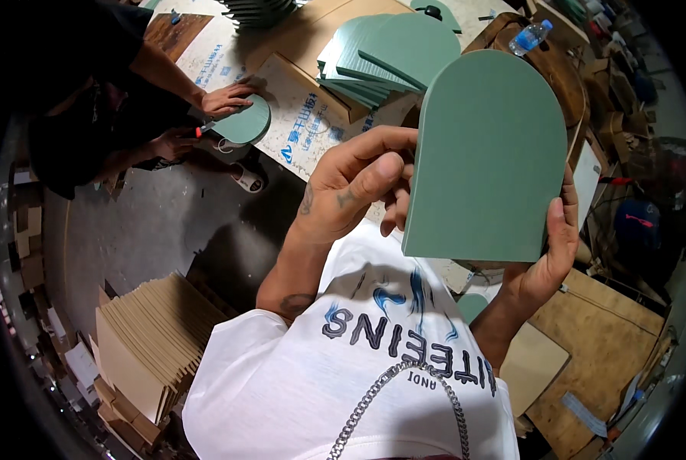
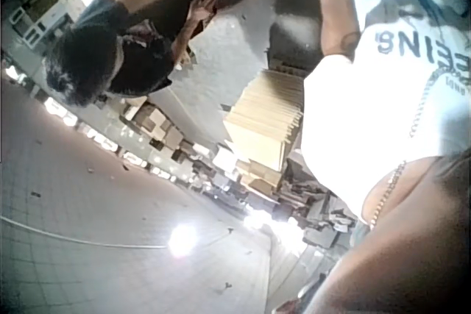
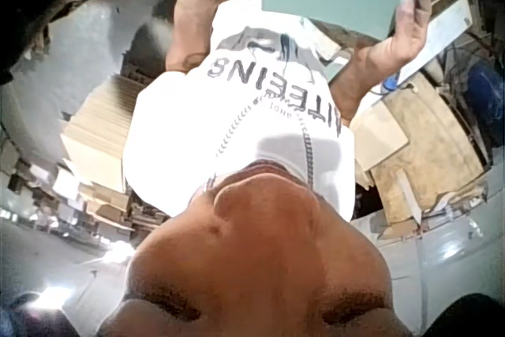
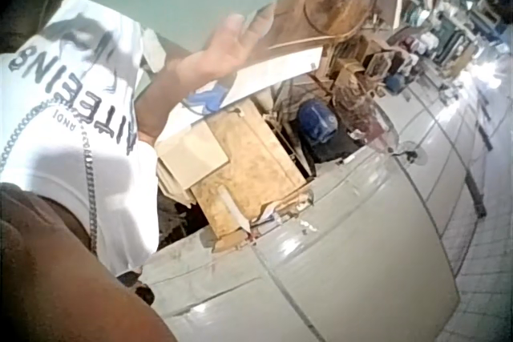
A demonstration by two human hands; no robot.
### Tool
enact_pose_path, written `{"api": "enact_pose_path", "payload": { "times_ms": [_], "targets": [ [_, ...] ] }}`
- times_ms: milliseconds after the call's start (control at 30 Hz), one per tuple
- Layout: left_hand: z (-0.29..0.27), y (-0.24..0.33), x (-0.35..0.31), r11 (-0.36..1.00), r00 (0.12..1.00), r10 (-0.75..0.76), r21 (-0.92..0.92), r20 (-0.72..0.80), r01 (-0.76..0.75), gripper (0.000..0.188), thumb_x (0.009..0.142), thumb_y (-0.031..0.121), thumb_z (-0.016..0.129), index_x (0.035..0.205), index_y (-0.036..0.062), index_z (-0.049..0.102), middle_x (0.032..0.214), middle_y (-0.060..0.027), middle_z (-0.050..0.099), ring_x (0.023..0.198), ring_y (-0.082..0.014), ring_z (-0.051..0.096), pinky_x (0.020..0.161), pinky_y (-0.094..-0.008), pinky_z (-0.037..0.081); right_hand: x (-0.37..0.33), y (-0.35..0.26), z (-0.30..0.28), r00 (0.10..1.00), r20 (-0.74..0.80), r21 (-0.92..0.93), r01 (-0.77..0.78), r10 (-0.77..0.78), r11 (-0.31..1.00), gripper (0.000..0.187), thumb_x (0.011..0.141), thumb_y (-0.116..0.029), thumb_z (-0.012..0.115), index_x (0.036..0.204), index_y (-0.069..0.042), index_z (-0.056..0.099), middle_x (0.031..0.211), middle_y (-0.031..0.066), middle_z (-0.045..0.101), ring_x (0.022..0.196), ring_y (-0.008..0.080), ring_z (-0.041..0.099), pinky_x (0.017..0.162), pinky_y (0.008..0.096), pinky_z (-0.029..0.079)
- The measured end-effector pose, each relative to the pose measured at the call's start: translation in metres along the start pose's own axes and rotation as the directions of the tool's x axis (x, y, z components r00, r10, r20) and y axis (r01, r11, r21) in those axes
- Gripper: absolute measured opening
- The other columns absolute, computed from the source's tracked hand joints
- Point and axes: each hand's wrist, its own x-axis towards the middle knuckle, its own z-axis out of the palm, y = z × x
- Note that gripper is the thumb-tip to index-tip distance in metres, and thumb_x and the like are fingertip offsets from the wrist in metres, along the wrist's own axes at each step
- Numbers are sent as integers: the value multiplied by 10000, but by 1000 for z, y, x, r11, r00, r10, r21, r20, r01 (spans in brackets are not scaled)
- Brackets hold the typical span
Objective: The person uses a heat gun to soften a light-green semi-circular plastic part, then bends it into a curved shape and places it on a stack. The person repeats this process for multiple parts, handling them one at a time.
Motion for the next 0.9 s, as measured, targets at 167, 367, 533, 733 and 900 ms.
{"api": "enact_pose_path", "payload": {
  "times_ms": [167, 367, 533, 733, 900],
  "targets": [
    [-9, -5, -5, 999, 998, -32, 7, 48, 32, 430, 926, 231, 534, 1215, -79, 461, 807, -144, 627, 539, -102, 543, 472, -232, 444, 4, -3, -4, 999, -34, 4, 0, 0, 1000, 388, 914, -114, 438, 1262, 58, 444, 1182, 177, 561, 1063, 204, 573, 924, 310, 454],
    [-14, -8, -9, 998, 998, -55, 36, 17, 55, 387, 909, 205, 561, 1170, -76, 505, 794, -148, 631, 560, -109, 554, 479, -227, 442, 5, -4, -7, 998, -55, -24, 17, -18, 1000, 384, 914, -117, 440, 1253, 64, 450, 1172, 170, 566, 1061, 204, 571, 918, 305, 455],
    [-16, -9, -9, 995, 995, -92, 46, -33, 94, 385, 904, 218, 571, 1148, -74, 518, 784, -138, 630, 588, -110, 567, 477, -219, 442, 5, -6, -9, 998, -62, -3, 9, -10, 1000, 396, 917, -119, 432, 1262, 75, 440, 1190, 178, 556, 1082, 207, 560, 935, 309, 442],
    [-21, -10, 0, 989, 991, -136, 52, -2, 136, 578, 897, 428, 531, 1170, -79, 483, 845, -148, 618, 592, -119, 576, 461, -208, 447, 7, -13, -15, 999, -38, -11, 24, -25, 1000, 427, 869, -72, 493, 1261, 89, 442, 1152, 193, 586, 1048, 207, 585, 935, 306, 434],
    [-13, -12, 29, 962, 963, -253, 79, -98, 261, 839, 756, 626, 610, 1205, -70, 479, 1002, -100, 608, 747, -150, 625, 601, -234, 504, 43, -34, -26, 917, 328, -483, -45, 228, 875, 422, 870, -166, 589, 1227, 37, 490, 882, 122, 653, 768, 127, 627, 702, 226, 499]
  ]
}}
